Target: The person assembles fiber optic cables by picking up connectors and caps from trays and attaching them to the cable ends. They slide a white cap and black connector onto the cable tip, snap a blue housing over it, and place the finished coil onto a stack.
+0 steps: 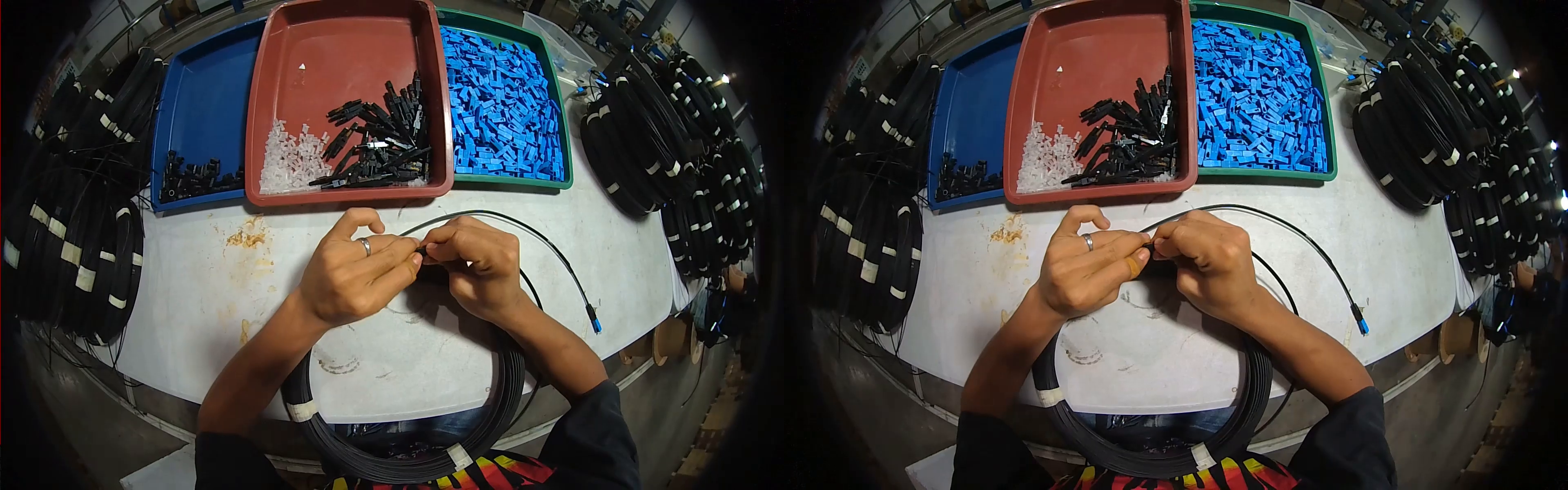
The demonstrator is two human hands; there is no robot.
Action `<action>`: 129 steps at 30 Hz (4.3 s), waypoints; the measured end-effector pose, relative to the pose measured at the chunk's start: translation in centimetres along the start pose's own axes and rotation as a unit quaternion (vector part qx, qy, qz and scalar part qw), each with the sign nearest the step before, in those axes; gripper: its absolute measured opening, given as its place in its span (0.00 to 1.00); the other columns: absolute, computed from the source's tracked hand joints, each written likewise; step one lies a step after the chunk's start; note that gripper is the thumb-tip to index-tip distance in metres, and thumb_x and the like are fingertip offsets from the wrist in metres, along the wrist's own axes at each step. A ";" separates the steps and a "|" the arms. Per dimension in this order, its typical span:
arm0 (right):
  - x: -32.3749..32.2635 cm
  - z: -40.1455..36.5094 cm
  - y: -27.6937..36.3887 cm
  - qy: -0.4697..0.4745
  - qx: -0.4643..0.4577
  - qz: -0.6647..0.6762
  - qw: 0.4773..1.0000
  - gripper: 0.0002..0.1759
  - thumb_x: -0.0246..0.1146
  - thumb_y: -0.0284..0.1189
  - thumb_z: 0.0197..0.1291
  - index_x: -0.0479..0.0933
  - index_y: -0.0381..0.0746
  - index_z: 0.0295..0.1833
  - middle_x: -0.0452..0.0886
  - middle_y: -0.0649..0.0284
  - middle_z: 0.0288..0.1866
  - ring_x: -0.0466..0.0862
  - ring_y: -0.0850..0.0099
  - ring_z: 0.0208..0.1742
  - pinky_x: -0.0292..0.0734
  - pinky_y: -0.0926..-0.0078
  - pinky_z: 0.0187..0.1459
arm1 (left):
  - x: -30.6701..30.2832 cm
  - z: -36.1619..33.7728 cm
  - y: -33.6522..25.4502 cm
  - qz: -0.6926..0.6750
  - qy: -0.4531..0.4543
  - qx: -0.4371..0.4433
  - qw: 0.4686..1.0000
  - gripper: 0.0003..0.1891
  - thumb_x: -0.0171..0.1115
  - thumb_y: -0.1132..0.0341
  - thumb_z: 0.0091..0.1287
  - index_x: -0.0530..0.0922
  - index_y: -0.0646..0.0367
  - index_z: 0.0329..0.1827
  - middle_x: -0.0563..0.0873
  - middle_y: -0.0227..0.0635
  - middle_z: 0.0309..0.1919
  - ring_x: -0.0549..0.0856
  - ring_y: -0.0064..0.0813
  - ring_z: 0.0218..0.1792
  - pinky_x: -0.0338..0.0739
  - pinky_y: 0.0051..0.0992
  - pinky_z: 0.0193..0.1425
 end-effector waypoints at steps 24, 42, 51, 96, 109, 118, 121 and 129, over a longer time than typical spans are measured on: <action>0.1 -0.3 -0.7 0.017 0.092 0.056 0.994 0.12 0.62 0.06 0.43 0.79 0.30 0.34 0.90 0.53 0.39 0.90 0.59 0.35 0.84 0.69 0.38 | 0.5 0.2 -0.4 0.038 -0.008 0.070 0.997 0.07 0.70 0.77 0.58 0.80 0.62 0.25 0.87 0.35 0.32 0.84 0.25 0.28 0.81 0.32 0.47; -2.5 0.6 -1.3 0.269 0.164 -0.077 0.946 0.35 0.73 0.47 0.62 0.76 0.33 0.65 0.77 0.45 0.67 0.78 0.48 0.68 0.73 0.56 0.68 | -14.3 -12.1 -5.7 -0.090 0.014 -0.559 0.824 0.12 0.70 0.75 0.64 0.83 0.69 0.49 0.92 0.44 0.38 0.90 0.25 0.30 0.83 0.26 0.39; -4.0 0.2 -0.9 0.306 0.224 -0.214 0.900 0.44 0.65 0.64 0.62 0.75 0.42 0.71 0.68 0.36 0.76 0.71 0.38 0.74 0.67 0.46 0.74 | -13.2 -17.0 -18.2 -0.200 -0.105 -0.683 0.694 0.32 0.74 0.58 0.67 0.66 0.67 0.63 0.88 0.41 0.36 0.86 0.26 0.36 0.80 0.25 0.47; -6.8 -8.7 5.6 -0.119 -0.011 0.004 0.993 0.55 0.83 0.23 0.51 0.48 0.48 0.71 0.77 0.42 0.64 0.85 0.61 0.57 0.85 0.64 0.57 | -13.1 -9.6 -19.5 -0.126 -0.009 -0.189 0.974 0.09 0.76 0.61 0.62 0.86 0.48 0.43 0.83 0.27 0.21 0.81 0.19 0.18 0.62 0.17 0.18; -14.8 -16.6 1.6 -0.273 0.456 0.408 0.742 0.27 0.57 0.19 0.67 0.63 0.42 0.71 0.86 0.53 0.53 0.86 0.68 0.37 0.83 0.69 0.38 | -7.4 -9.6 -20.8 -0.076 0.060 0.131 0.987 0.17 0.63 0.68 0.66 0.78 0.41 0.57 0.85 0.35 0.32 0.72 0.19 0.20 0.63 0.19 0.24; -14.4 -14.3 0.0 -0.408 0.498 0.363 0.674 0.08 0.60 0.35 0.78 0.74 0.44 0.54 0.66 0.74 0.25 0.55 0.85 0.13 0.52 0.83 0.11 | -6.5 -8.9 -18.7 -0.117 0.212 0.081 0.967 0.14 0.61 0.49 0.74 0.85 0.36 0.57 0.88 0.26 0.41 0.85 0.17 0.34 0.76 0.16 0.35; -14.8 -14.1 0.7 -0.429 0.495 0.307 0.690 0.09 0.57 0.36 0.80 0.76 0.44 0.57 0.62 0.75 0.21 0.56 0.87 0.11 0.52 0.85 0.10 | -7.0 -7.3 -17.7 -0.212 0.196 0.018 0.957 0.20 0.65 0.41 0.70 0.87 0.44 0.52 0.89 0.30 0.45 0.88 0.25 0.41 0.80 0.21 0.40; -13.5 -12.0 1.6 -0.327 0.463 0.272 0.778 0.09 0.61 0.32 0.77 0.78 0.41 0.56 0.65 0.77 0.20 0.55 0.88 0.12 0.48 0.83 0.11 | -5.1 1.8 -7.3 0.043 -0.005 -0.059 0.997 0.32 0.79 0.59 0.56 0.79 0.45 0.67 0.80 0.39 0.69 0.80 0.42 0.67 0.68 0.42 0.68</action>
Point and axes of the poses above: each hand's wrist, its own z-axis towards the middle knuckle, its own x-axis out of the palm, y = z × x, the point moved 3 cm from there along z, towards the middle knuckle
